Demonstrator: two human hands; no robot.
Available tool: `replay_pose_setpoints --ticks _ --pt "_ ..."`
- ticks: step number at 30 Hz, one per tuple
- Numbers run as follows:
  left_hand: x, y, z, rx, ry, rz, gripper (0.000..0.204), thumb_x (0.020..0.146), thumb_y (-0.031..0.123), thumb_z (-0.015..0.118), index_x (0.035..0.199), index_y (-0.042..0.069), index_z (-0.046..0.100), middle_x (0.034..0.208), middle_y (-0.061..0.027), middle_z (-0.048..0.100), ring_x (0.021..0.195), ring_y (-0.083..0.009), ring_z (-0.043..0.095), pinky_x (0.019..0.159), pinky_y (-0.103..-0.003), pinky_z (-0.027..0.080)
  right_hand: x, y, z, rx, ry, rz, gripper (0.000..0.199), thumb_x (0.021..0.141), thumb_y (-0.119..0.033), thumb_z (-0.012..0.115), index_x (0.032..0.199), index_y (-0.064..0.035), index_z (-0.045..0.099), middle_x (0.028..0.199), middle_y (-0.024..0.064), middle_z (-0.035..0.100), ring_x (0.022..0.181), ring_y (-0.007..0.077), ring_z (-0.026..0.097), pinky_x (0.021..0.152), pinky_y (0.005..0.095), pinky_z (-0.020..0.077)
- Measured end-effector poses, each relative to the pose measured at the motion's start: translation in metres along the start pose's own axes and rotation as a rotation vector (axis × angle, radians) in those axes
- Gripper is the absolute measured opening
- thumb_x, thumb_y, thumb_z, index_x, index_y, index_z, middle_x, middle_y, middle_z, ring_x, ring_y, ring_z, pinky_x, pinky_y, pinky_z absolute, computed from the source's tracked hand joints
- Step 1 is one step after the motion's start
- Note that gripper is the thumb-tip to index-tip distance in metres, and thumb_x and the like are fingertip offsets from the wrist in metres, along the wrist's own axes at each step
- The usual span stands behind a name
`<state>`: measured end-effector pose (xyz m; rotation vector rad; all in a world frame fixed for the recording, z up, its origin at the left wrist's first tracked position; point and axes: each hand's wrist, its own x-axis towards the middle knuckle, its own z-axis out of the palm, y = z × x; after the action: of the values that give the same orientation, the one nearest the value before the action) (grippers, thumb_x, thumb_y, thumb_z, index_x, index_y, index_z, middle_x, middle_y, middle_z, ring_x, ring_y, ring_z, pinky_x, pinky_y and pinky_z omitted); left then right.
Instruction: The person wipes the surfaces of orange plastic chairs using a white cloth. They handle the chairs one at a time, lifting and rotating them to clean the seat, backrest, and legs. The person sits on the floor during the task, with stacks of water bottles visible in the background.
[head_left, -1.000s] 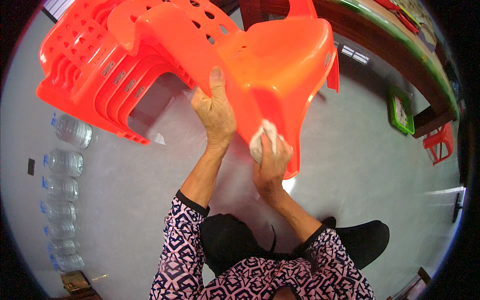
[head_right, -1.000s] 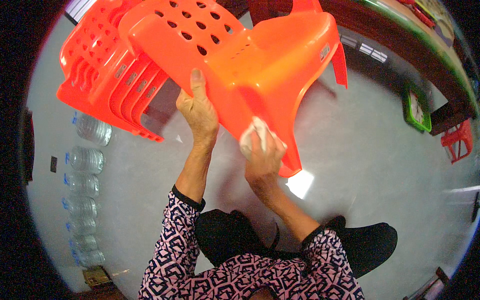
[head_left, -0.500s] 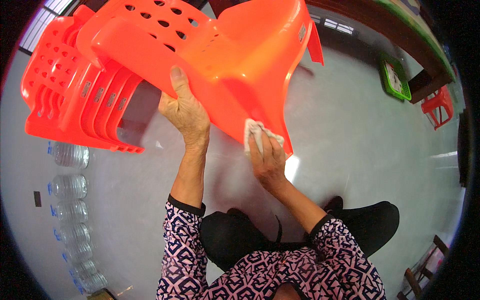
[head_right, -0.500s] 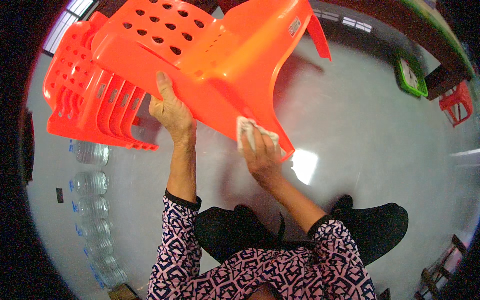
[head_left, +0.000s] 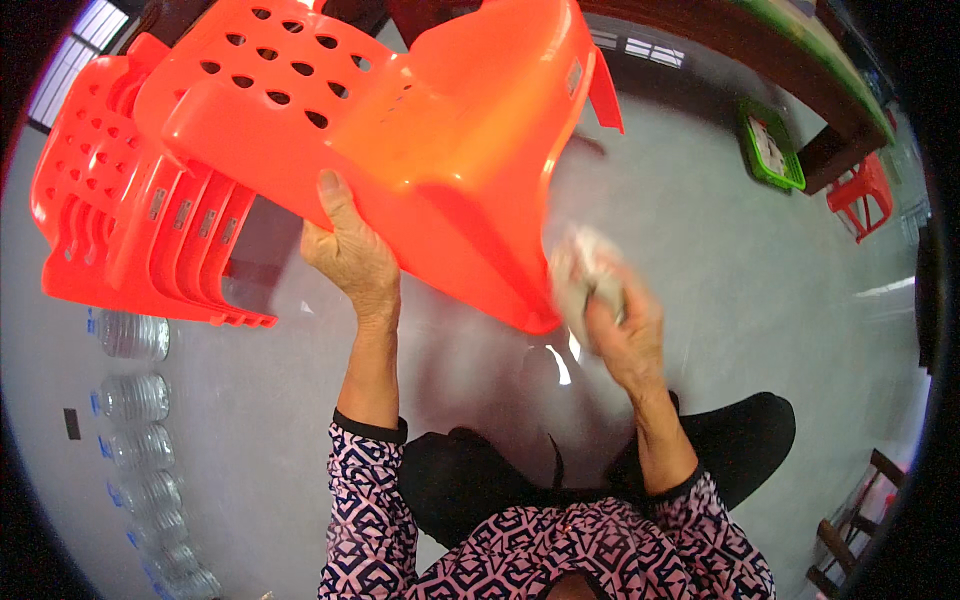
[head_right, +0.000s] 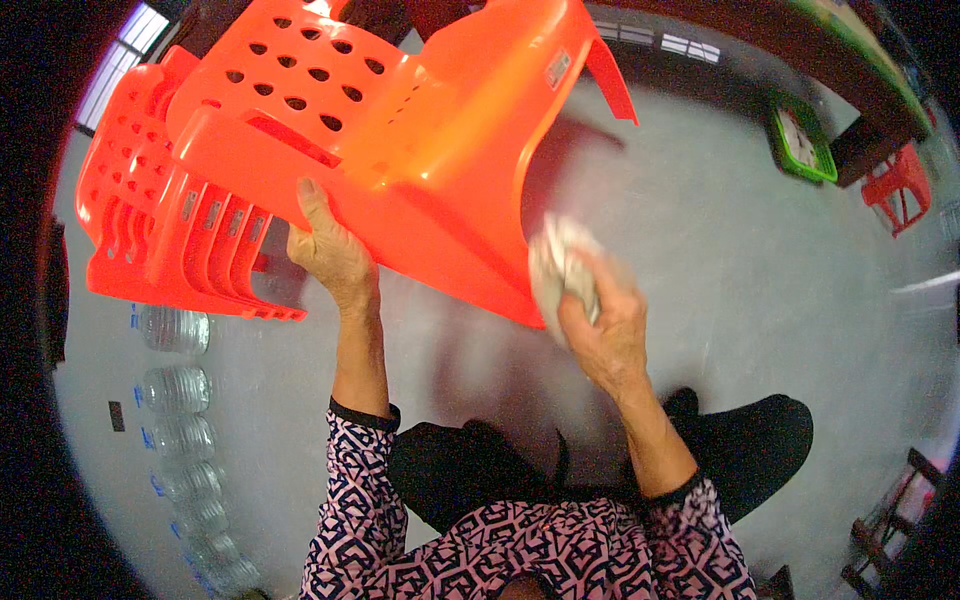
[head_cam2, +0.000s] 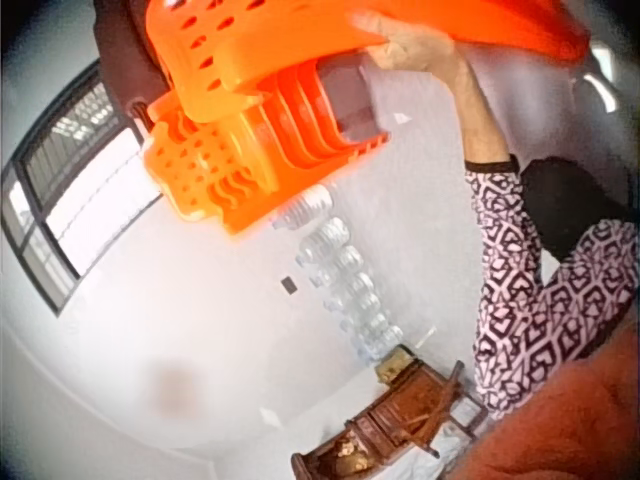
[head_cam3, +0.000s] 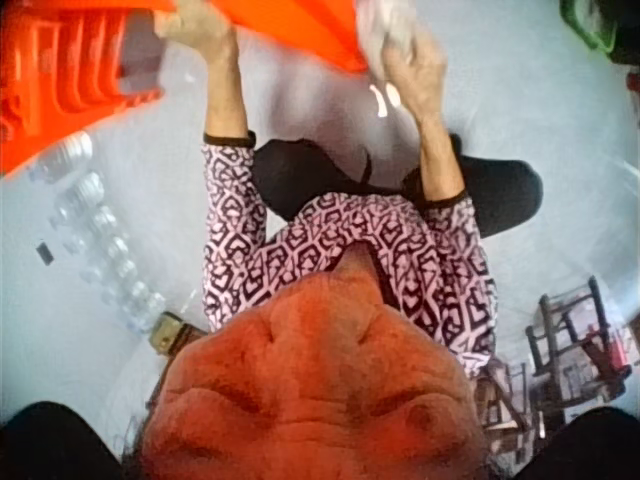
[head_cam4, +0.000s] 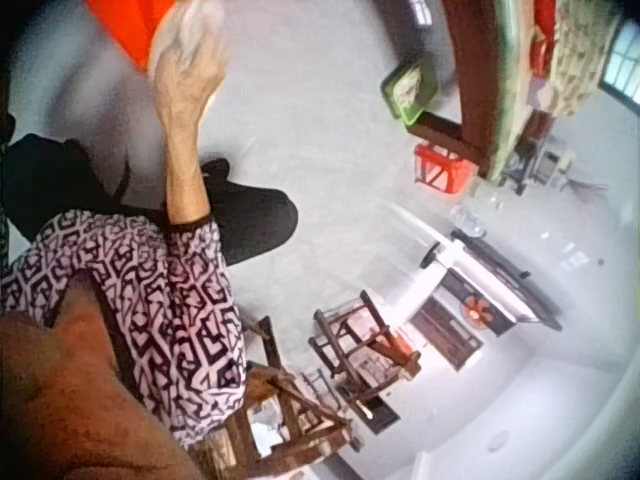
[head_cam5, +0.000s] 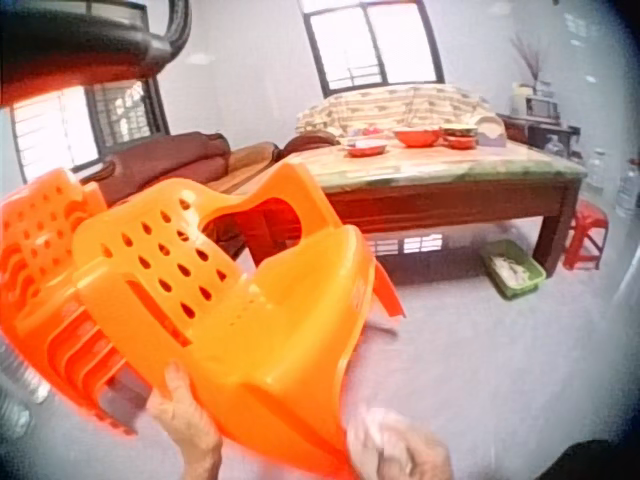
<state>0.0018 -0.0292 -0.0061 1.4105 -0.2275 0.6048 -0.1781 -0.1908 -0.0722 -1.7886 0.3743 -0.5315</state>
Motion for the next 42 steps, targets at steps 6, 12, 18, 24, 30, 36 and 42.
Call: replay_pose_setpoints --ticks 6,12,18,24,30,36,42 --pt "0.003 0.004 0.01 -0.023 -0.039 -0.024 0.035 0.099 0.03 0.052 0.111 -0.003 0.059 0.101 -0.0047 0.061 0.086 -0.0123 0.058 0.076 -0.028 0.051 0.069 -0.036 0.062 -0.522 0.314 -0.75 0.061 0.073 -0.005 0.066 0.132 -0.004 0.05 0.135 0.0236 0.038 0.123 0.0396 0.039 0.103 0.049 0.0338" --pt "0.002 0.0 0.001 -0.04 -0.004 -0.012 0.037 0.1 0.031 0.052 0.11 -0.004 0.059 0.1 -0.0056 0.062 0.086 -0.012 0.059 0.074 -0.028 0.051 0.027 0.052 0.096 -0.611 0.439 -0.639 0.059 0.078 -0.008 0.067 0.133 -0.0037 0.045 0.134 0.0239 0.04 0.121 0.0411 0.041 0.101 0.0511 0.037" --pt "0.004 0.003 -0.002 -0.004 0.019 -0.061 0.04 0.1 0.032 0.052 0.106 -0.006 0.06 0.097 -0.0069 0.063 0.083 -0.0123 0.059 0.073 -0.027 0.051 -0.014 0.124 0.078 -0.579 0.207 -0.459 0.074 0.074 0.0 0.068 0.139 -0.0001 0.032 0.13 0.0265 0.041 0.117 0.0433 0.044 0.096 0.053 0.0399" --pt "0.008 -0.006 -0.008 -0.011 0.044 -0.017 0.04 0.1 0.032 0.052 0.106 -0.007 0.06 0.096 -0.0069 0.063 0.085 -0.0135 0.059 0.076 -0.029 0.05 -0.024 0.139 0.054 -0.501 -0.091 -0.157 0.061 0.073 0.004 0.064 0.13 -0.0035 0.044 0.118 0.0219 0.051 0.103 0.0402 0.05 0.09 0.0483 0.0433" --pt "0.003 -0.016 -0.009 -0.07 0.082 -0.023 0.034 0.1 0.025 0.052 0.107 -0.007 0.06 0.099 -0.0074 0.063 0.087 -0.0132 0.058 0.077 -0.029 0.05 0.038 0.035 0.025 -0.233 0.242 -0.249 0.054 0.072 0.0 0.063 0.125 -0.0063 0.053 0.112 0.0179 0.053 0.101 0.0387 0.052 0.087 0.0458 0.046" --pt "-0.003 -0.015 -0.009 -0.069 0.09 -0.069 0.031 0.1 0.025 0.052 0.099 -0.005 0.06 0.091 -0.0045 0.062 0.08 -0.0111 0.056 0.073 -0.028 0.049 0.081 -0.031 0.043 -0.444 0.112 -0.94 0.045 0.075 -0.009 0.067 0.119 -0.0099 0.06 0.12 0.0143 0.055 0.104 0.0328 0.054 0.091 0.0445 0.0466" --pt "-0.007 -0.021 -0.009 -0.048 0.082 -0.046 0.031 0.1 0.026 0.052 0.089 -0.002 0.058 0.082 -0.0013 0.057 0.074 -0.009 0.051 0.069 -0.027 0.047 0.127 -0.038 0.027 -0.526 0.069 -0.843 0.05 0.071 -0.011 0.065 0.122 -0.0116 0.062 0.128 0.0097 0.055 0.1 0.0326 0.053 0.088 0.0402 0.0478"
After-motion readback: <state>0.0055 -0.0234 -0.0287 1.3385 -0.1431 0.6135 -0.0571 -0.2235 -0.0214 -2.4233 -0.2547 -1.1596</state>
